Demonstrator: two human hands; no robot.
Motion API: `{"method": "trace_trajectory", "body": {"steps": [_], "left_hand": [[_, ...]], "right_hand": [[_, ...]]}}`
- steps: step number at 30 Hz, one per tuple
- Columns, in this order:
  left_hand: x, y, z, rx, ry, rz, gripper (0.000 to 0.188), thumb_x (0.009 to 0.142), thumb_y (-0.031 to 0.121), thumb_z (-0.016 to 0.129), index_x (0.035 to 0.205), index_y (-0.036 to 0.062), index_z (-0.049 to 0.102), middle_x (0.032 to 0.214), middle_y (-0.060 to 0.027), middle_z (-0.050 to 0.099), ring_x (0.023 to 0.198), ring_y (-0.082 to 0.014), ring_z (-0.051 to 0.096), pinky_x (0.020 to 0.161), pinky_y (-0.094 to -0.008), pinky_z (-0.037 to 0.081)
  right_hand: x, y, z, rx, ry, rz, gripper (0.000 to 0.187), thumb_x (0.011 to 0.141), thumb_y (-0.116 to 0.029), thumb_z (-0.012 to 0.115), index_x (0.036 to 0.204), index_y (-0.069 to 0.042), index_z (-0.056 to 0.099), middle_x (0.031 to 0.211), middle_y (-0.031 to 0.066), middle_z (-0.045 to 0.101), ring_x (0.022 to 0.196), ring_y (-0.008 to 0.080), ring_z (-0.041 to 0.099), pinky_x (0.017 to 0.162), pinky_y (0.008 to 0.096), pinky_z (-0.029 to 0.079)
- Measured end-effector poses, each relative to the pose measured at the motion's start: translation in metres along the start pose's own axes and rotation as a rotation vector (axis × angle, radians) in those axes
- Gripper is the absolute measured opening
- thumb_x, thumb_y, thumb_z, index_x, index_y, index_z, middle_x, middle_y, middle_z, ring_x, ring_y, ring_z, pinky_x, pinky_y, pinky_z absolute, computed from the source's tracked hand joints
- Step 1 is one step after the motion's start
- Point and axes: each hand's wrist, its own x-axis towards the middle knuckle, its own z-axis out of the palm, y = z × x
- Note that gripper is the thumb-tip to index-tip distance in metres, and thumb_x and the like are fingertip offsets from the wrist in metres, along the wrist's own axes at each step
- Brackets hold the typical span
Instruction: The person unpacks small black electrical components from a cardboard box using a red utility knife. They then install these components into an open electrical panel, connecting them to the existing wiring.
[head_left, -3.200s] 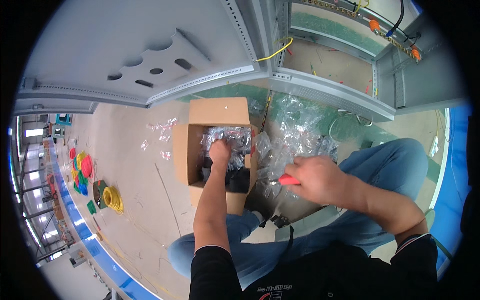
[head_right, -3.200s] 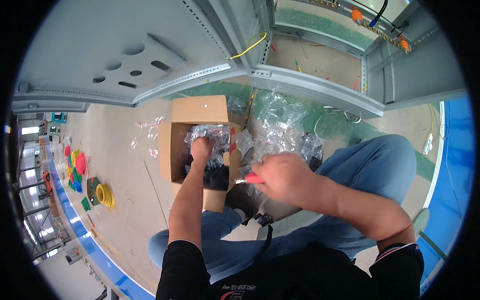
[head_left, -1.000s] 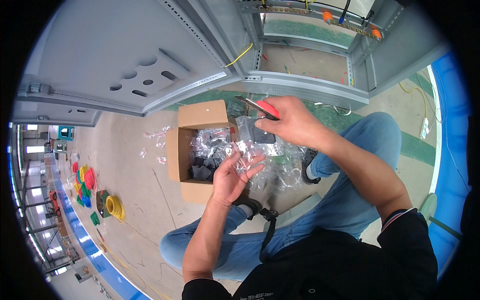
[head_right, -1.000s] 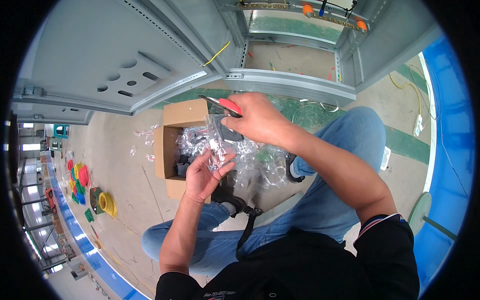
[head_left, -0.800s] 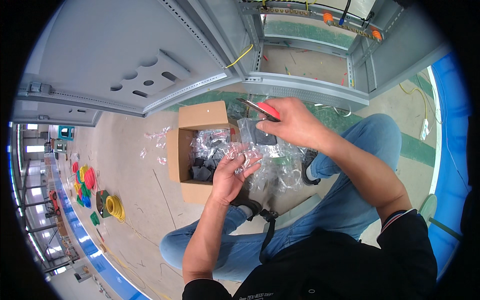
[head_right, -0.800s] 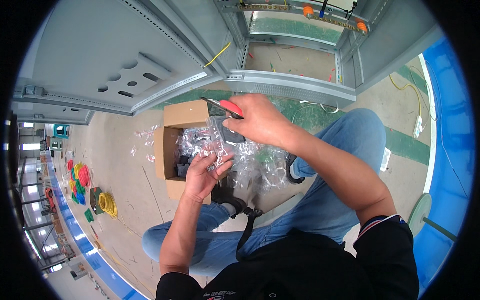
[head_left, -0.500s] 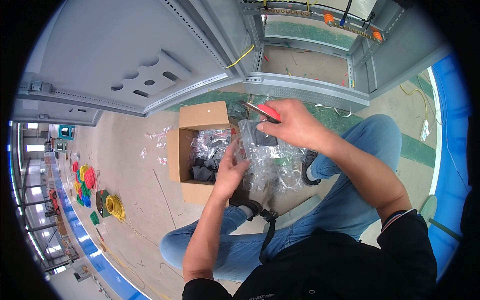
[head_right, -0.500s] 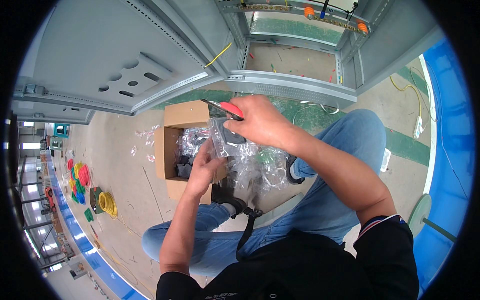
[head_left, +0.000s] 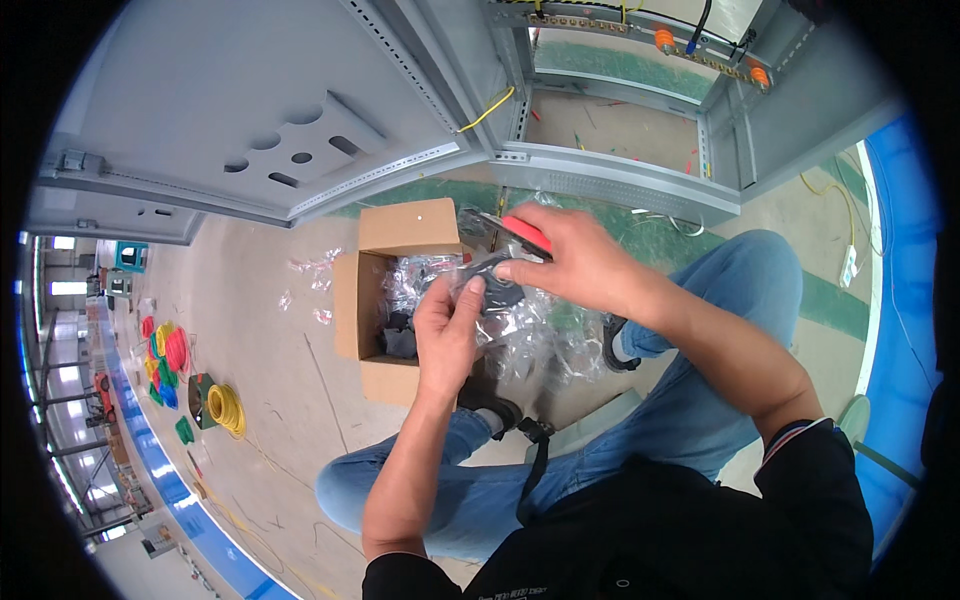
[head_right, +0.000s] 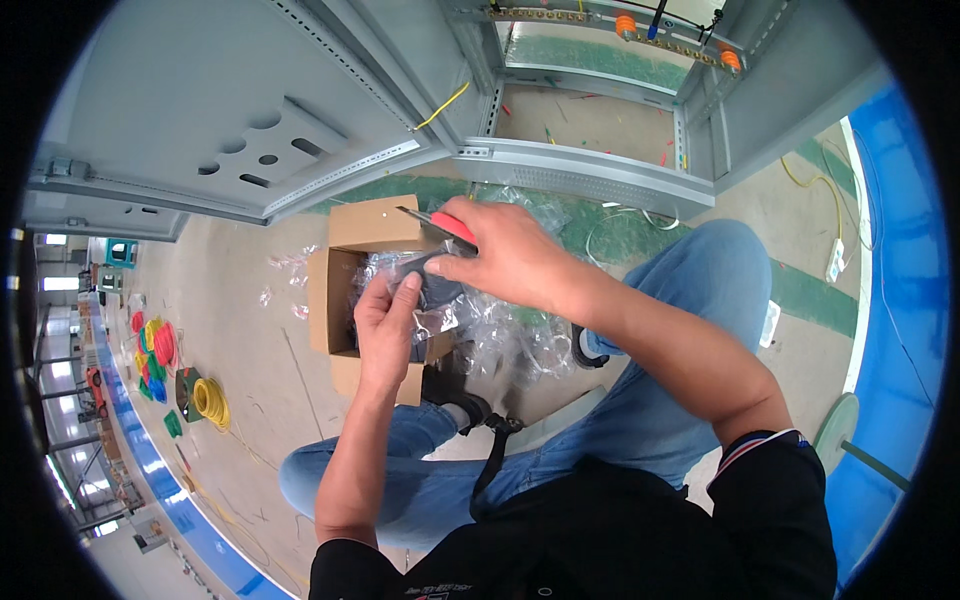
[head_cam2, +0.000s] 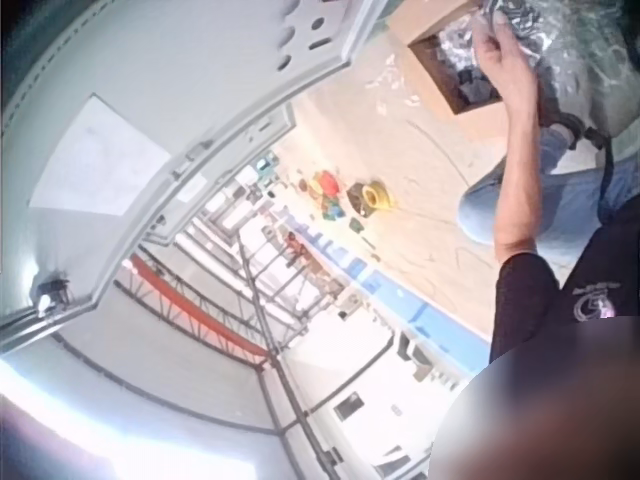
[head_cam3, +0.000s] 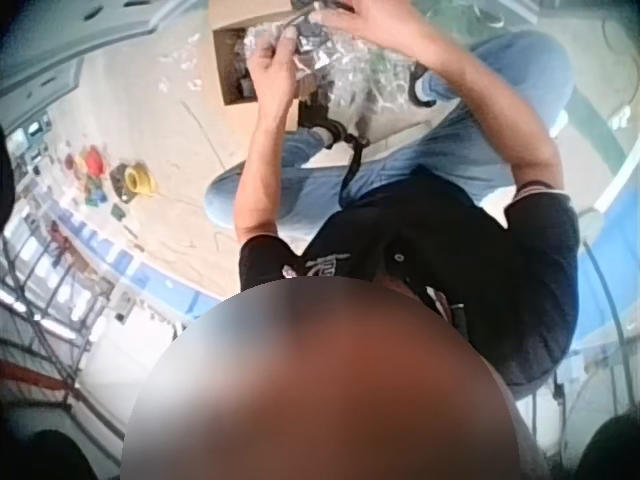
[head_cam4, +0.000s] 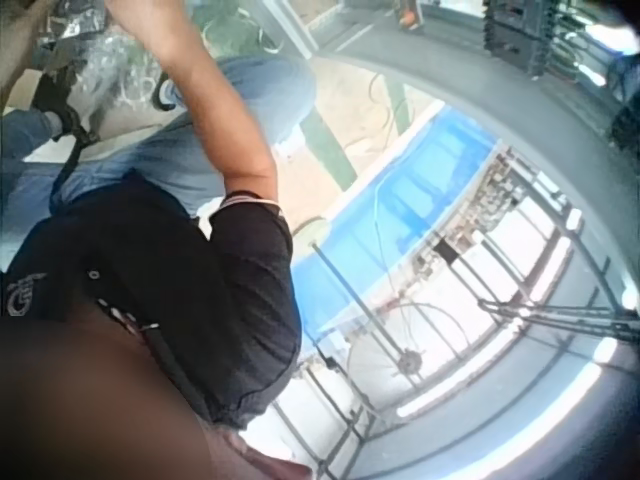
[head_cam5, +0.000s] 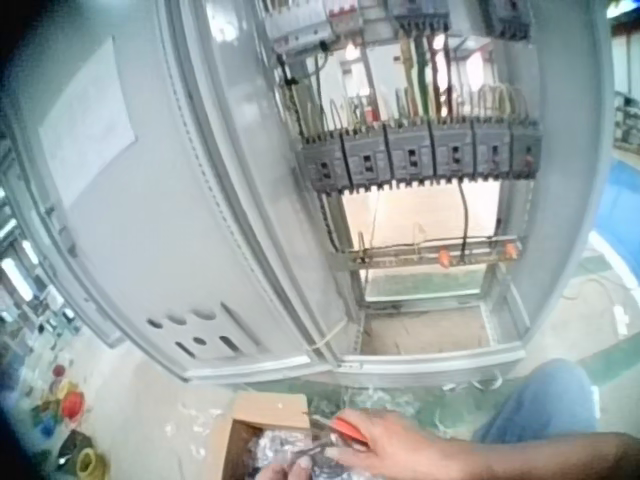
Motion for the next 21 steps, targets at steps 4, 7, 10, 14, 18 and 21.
{"method": "trace_trajectory", "body": {"steps": [4,7,10,14,18,21], "left_hand": [[0.003,-0.005,-0.011,-0.060,0.140,0.059,0.017,0.107,0.015,0.061,0.115,0.0015,0.068,0.096,-0.0004,0.071,0.079,-0.0043,0.060,0.065,-0.0238,0.052],[-0.002,0.008,-0.006,-0.026,0.200,0.094,0.015,0.107,0.014,0.061,0.112,0.0009,0.067,0.095,-0.0005,0.070,0.078,-0.0037,0.058,0.065,-0.0234,0.050],[-0.002,0.006,-0.011,0.076,0.185,0.165,0.016,0.107,0.014,0.061,0.113,0.0007,0.066,0.096,-0.0019,0.070,0.078,-0.0050,0.060,0.065,-0.0239,0.053],[-0.005,0.013,-0.006,0.064,0.187,0.184,0.015,0.107,0.012,0.061,0.115,-0.0006,0.065,0.098,-0.0036,0.070,0.083,-0.0077,0.064,0.069,-0.0254,0.058],[-0.006,0.005,-0.017,0.056,0.207,0.223,0.021,0.108,0.012,0.058,0.123,-0.0013,0.064,0.106,-0.0073,0.072,0.086,-0.0117,0.069,0.066,-0.0313,0.065],[0.002,0.014,-0.043,0.073,0.315,0.274,0.019,0.106,0.012,0.059,0.119,-0.0012,0.066,0.107,-0.0080,0.073,0.086,-0.0132,0.071,0.066,-0.0317,0.065]], "right_hand": [[-0.009,-0.003,0.005,-0.134,-0.071,-0.118,0.036,0.099,-0.030,0.067,0.118,0.000,0.060,0.090,0.0242,0.069,0.087,0.0476,0.067,0.074,0.0515,0.052],[-0.016,-0.012,0.012,-0.306,-0.221,-0.076,0.031,0.100,-0.028,0.066,0.112,-0.002,0.054,0.088,0.0229,0.070,0.081,0.0464,0.068,0.069,0.0543,0.053],[-0.013,-0.005,0.020,-0.314,-0.144,-0.106,0.029,0.100,-0.027,0.066,0.109,-0.002,0.053,0.083,0.0233,0.070,0.079,0.0465,0.068,0.068,0.0541,0.053],[-0.012,-0.007,0.020,-0.298,-0.156,-0.107,0.029,0.100,-0.026,0.065,0.108,-0.002,0.052,0.080,0.0240,0.069,0.077,0.0469,0.068,0.068,0.0550,0.054],[-0.018,-0.010,0.024,-0.300,-0.227,-0.059,0.028,0.100,-0.026,0.065,0.108,-0.001,0.054,0.081,0.0250,0.069,0.079,0.0463,0.069,0.069,0.0547,0.054],[-0.033,0.031,0.028,-0.488,-0.371,0.018,0.030,0.099,-0.026,0.065,0.110,0.000,0.056,0.084,0.0253,0.069,0.084,0.0446,0.070,0.073,0.0549,0.055]]}}
